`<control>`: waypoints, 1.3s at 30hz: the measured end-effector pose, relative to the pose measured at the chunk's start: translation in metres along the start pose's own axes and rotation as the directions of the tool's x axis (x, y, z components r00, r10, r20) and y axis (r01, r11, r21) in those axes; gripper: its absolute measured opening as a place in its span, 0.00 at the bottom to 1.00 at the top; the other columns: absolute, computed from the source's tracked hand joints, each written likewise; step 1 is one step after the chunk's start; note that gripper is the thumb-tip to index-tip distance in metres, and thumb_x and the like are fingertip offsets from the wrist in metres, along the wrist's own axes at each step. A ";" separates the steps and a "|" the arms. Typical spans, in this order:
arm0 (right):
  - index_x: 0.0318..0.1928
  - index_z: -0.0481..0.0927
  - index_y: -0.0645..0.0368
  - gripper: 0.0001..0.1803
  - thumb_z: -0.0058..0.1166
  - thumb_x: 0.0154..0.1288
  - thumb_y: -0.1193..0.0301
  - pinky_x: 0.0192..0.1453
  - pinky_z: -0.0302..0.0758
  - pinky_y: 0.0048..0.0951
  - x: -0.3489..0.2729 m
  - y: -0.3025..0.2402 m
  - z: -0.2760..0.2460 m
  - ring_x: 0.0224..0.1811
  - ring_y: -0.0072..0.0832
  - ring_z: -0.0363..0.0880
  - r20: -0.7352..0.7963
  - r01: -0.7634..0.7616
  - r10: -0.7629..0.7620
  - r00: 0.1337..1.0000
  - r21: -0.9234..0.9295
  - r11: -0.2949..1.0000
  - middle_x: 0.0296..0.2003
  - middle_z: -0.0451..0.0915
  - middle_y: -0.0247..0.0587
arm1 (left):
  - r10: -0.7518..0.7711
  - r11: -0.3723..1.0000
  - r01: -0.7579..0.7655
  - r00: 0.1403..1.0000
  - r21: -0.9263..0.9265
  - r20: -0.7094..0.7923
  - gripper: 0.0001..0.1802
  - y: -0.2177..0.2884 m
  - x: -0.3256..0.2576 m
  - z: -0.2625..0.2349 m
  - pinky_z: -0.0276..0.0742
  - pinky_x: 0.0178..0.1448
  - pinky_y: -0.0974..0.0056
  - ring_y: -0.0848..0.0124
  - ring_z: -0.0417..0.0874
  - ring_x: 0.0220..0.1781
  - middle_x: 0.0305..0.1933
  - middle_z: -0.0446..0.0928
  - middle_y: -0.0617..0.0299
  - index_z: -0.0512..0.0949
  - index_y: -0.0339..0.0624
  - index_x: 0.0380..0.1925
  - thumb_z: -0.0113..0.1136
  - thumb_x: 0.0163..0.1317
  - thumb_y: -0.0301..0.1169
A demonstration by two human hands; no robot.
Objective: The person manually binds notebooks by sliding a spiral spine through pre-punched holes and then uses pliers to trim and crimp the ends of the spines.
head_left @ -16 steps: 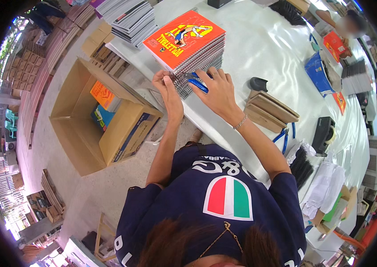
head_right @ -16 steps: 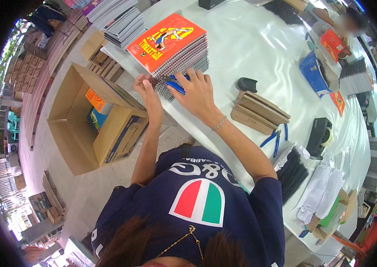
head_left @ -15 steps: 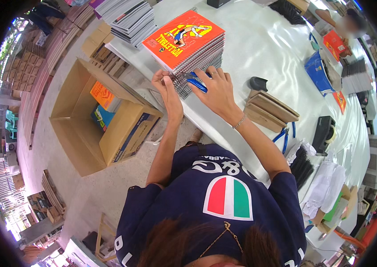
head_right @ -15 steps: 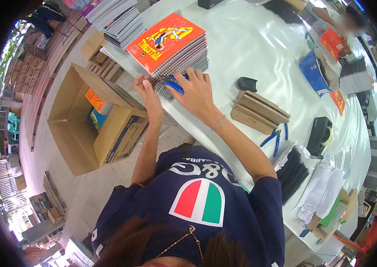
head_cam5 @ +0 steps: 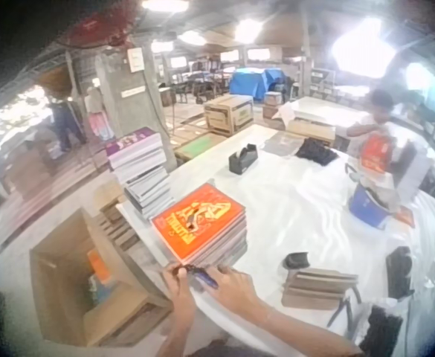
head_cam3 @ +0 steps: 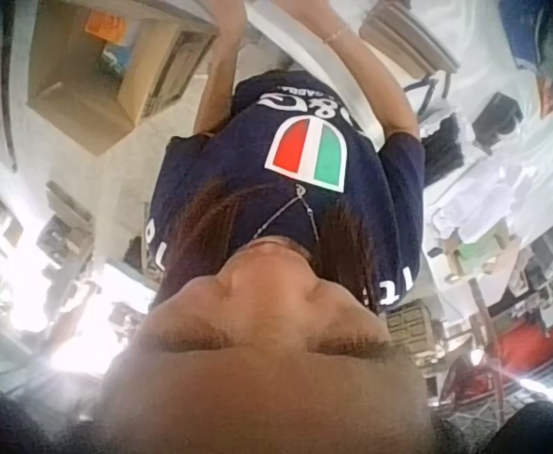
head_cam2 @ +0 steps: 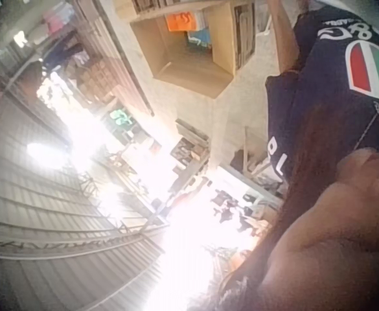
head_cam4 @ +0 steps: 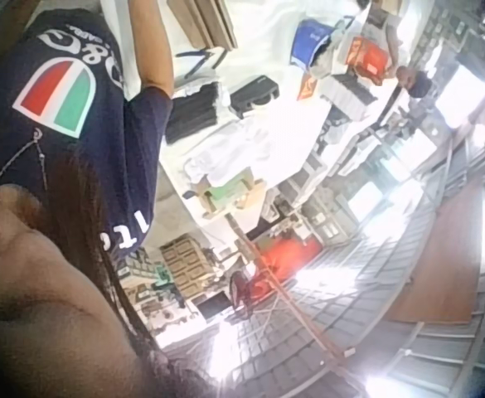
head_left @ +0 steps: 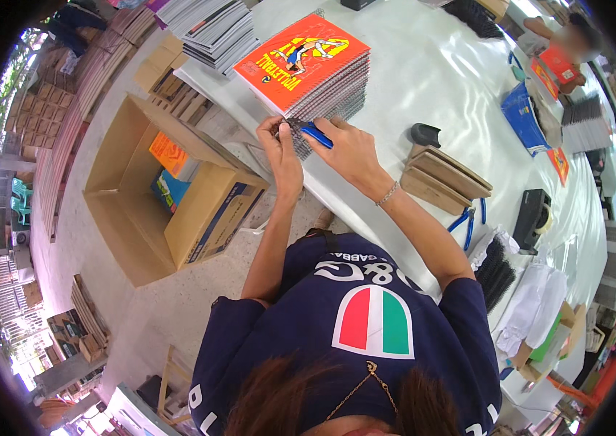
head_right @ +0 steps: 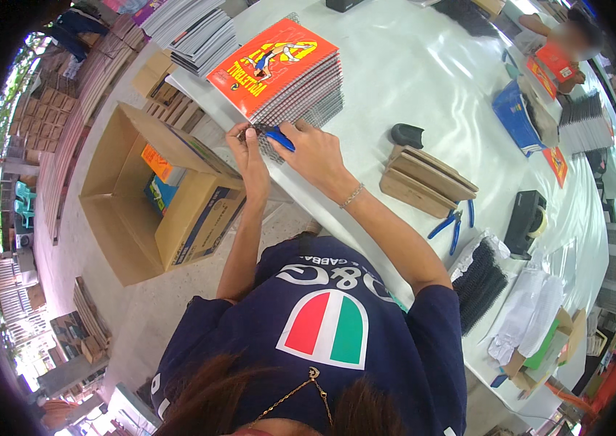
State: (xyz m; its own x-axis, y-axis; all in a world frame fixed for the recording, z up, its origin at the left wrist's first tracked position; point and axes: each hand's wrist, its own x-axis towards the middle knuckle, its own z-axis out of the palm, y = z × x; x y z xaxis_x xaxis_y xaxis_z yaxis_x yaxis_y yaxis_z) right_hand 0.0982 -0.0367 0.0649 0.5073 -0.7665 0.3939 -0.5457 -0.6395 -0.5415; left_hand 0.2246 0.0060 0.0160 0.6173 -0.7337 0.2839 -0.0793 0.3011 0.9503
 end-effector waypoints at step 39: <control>0.45 0.82 0.54 0.18 0.61 0.61 0.56 0.37 0.76 0.39 -0.004 0.005 0.006 0.33 0.40 0.80 0.004 -0.035 0.036 0.999 -0.021 0.999 0.32 0.80 0.40 | 0.008 0.997 -0.007 1.000 0.072 -0.019 0.17 -0.012 -0.006 -0.001 0.63 0.60 0.65 0.73 0.66 0.53 0.50 0.66 0.59 0.64 0.37 0.54 0.43 0.77 0.39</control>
State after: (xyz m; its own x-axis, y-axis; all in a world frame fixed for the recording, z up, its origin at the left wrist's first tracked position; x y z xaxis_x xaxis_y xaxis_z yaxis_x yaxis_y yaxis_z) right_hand 0.0976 -0.0361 0.0562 0.4901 -0.7885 0.3717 -0.5770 -0.6130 -0.5397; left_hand 0.2224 0.0074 0.0023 0.6317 -0.7194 0.2889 -0.1393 0.2613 0.9552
